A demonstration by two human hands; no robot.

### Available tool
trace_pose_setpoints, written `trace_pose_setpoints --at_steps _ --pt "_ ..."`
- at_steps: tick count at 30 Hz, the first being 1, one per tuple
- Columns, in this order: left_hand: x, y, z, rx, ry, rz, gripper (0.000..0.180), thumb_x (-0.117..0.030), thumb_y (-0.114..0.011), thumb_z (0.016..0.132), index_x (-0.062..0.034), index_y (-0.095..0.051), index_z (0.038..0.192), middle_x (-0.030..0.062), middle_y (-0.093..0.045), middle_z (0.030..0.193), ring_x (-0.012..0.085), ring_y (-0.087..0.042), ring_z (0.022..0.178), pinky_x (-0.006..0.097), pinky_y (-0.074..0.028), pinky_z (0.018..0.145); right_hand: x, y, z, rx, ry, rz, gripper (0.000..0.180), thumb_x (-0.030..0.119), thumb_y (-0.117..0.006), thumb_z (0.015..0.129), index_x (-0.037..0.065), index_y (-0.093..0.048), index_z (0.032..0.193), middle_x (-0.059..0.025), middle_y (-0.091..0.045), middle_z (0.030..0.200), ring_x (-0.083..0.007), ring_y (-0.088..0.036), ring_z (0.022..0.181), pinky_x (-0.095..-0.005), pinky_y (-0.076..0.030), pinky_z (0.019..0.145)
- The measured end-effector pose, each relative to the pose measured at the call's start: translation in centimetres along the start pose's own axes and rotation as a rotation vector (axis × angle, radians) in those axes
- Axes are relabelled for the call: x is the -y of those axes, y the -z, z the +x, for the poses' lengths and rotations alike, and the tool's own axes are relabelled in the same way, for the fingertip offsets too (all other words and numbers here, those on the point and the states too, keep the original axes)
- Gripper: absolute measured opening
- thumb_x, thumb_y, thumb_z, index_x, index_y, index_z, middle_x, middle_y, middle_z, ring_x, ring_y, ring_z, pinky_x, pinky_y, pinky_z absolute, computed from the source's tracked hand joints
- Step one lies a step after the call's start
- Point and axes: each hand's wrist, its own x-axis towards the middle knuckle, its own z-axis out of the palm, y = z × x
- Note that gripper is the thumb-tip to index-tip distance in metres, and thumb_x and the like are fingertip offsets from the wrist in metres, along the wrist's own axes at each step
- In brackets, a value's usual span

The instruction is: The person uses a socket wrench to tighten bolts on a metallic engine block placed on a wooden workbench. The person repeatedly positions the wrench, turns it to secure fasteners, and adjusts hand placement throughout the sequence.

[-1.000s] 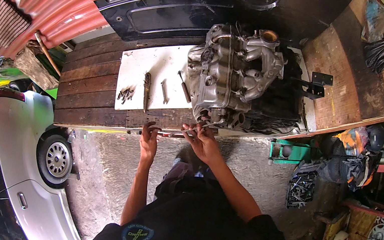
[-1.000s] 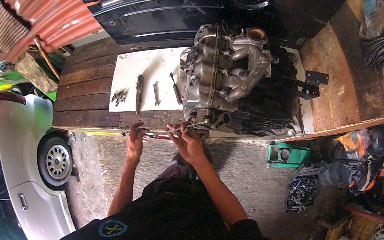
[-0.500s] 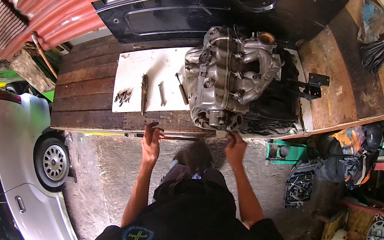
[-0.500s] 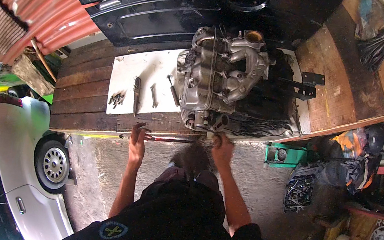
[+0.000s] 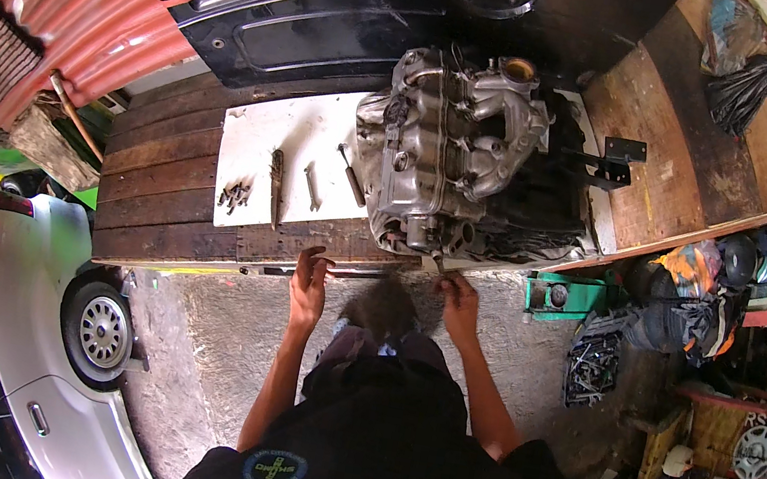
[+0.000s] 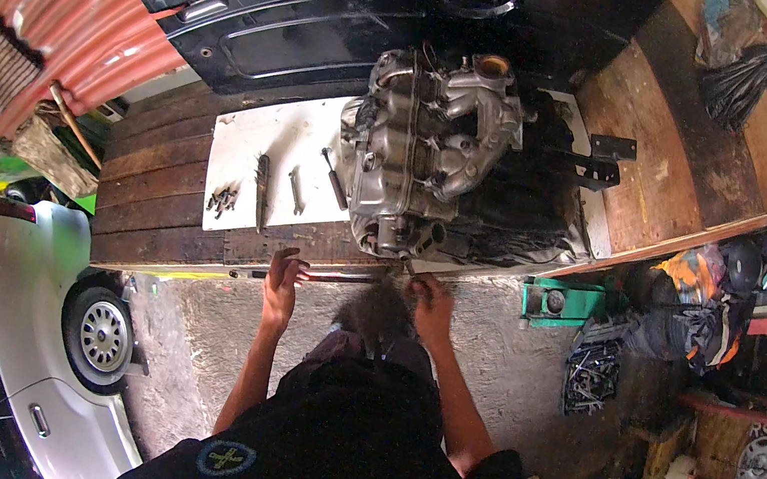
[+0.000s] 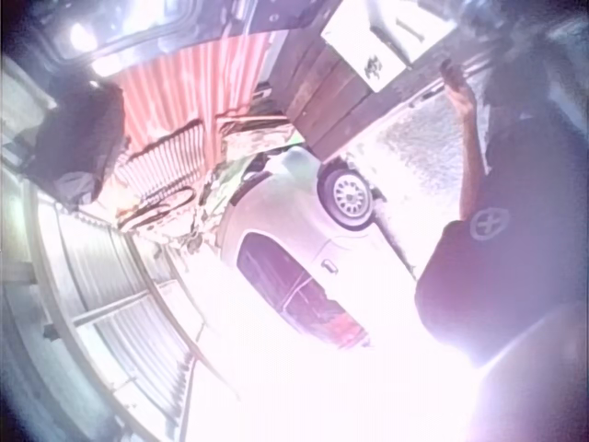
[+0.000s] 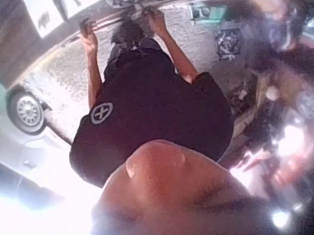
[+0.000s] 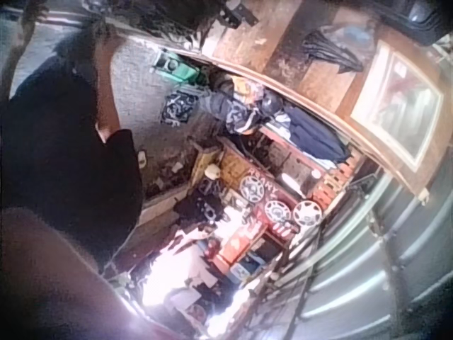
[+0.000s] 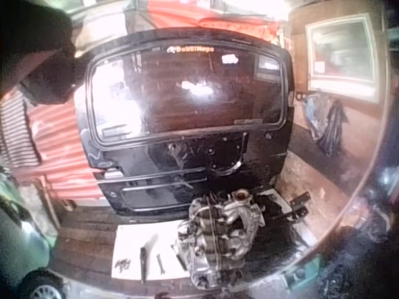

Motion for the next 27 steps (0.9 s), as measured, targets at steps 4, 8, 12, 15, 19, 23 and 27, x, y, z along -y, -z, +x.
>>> trace_pose_setpoints --at_steps 4,8,12,15,19,23,27 --pt "-0.1 0.3 0.3 -0.007 -0.034 -0.039 0.027 -0.017 -0.044 0.096 -0.0016 -0.049 0.119 0.0131 -0.064 0.091 0.0183 -0.063 0.076 0.030 -0.048 0.066 0.1 -5.1 -0.3 0.079 -0.235 0.584 0.011 0.011 -0.046 0.097 0.003 -0.052 0.101 -0.0083 -0.059 0.088 -0.0191 -0.059 0.083 -0.0349 -0.049 0.081" --pt "-0.4 0.6 0.4 -0.026 -0.015 -0.041 0.029 -0.015 -0.044 0.095 -0.0005 -0.048 0.119 0.0130 -0.065 0.090 0.0171 -0.062 0.075 0.030 -0.047 0.064 0.0 -7.5 -0.2 0.132 -0.340 0.981 0.010 0.011 -0.042 0.098 0.005 -0.049 0.102 -0.0092 -0.057 0.096 -0.0237 -0.059 0.092 -0.0444 -0.047 0.094" --pt "-0.2 1.0 0.2 -0.043 0.004 -0.042 0.028 -0.015 -0.045 0.095 -0.0009 -0.047 0.119 0.0124 -0.065 0.090 0.0169 -0.062 0.075 0.029 -0.046 0.064 2.1 -8.8 0.1 0.180 -0.454 1.149 0.008 0.008 -0.045 0.096 0.006 -0.051 0.101 -0.0095 -0.057 0.100 -0.0259 -0.057 0.100 -0.0482 -0.041 0.103" --pt "-0.2 1.2 0.1 -0.045 -0.001 0.001 0.028 -0.015 -0.044 0.095 -0.0008 -0.047 0.119 0.0122 -0.065 0.090 0.0167 -0.062 0.076 0.029 -0.046 0.064 2.3 -9.9 0.7 0.284 -0.381 1.292 0.007 0.009 -0.050 0.094 0.006 -0.053 0.100 -0.0095 -0.057 0.104 -0.0278 -0.055 0.107 -0.0465 -0.042 0.102" --pt "-0.3 1.7 0.4 -0.084 0.010 -0.050 0.028 -0.015 -0.044 0.096 -0.0008 -0.047 0.120 0.0125 -0.065 0.090 0.0168 -0.062 0.074 0.029 -0.047 0.064 4.0 -11.3 0.9 0.278 -0.354 1.429 0.012 0.016 -0.056 0.093 0.007 -0.054 0.100 -0.0094 -0.056 0.108 -0.0286 -0.054 0.109 -0.0428 -0.045 0.098" --pt "-0.5 2.4 0.8 -0.124 -0.022 -0.024 0.029 -0.016 -0.044 0.096 -0.0008 -0.046 0.120 0.0126 -0.065 0.089 0.0169 -0.062 0.071 0.029 -0.047 0.064 4.9 -11.7 1.8 0.339 -0.343 1.503 0.013 0.017 -0.056 0.093 0.007 -0.054 0.100 -0.0082 -0.056 0.106 -0.0269 -0.053 0.109 -0.0434 -0.042 0.103" --pt "-0.4 2.7 1.3 -0.129 -0.045 -0.014 0.029 -0.017 -0.044 0.096 -0.0007 -0.046 0.120 0.0128 -0.065 0.089 0.0166 -0.062 0.070 0.029 -0.048 0.063 1.1 -12.8 2.0 0.021 -0.343 1.269 0.007 0.003 -0.050 0.092 0.007 -0.054 0.096 -0.0073 -0.055 0.102 -0.0230 -0.055 0.100 -0.0447 -0.044 0.098"
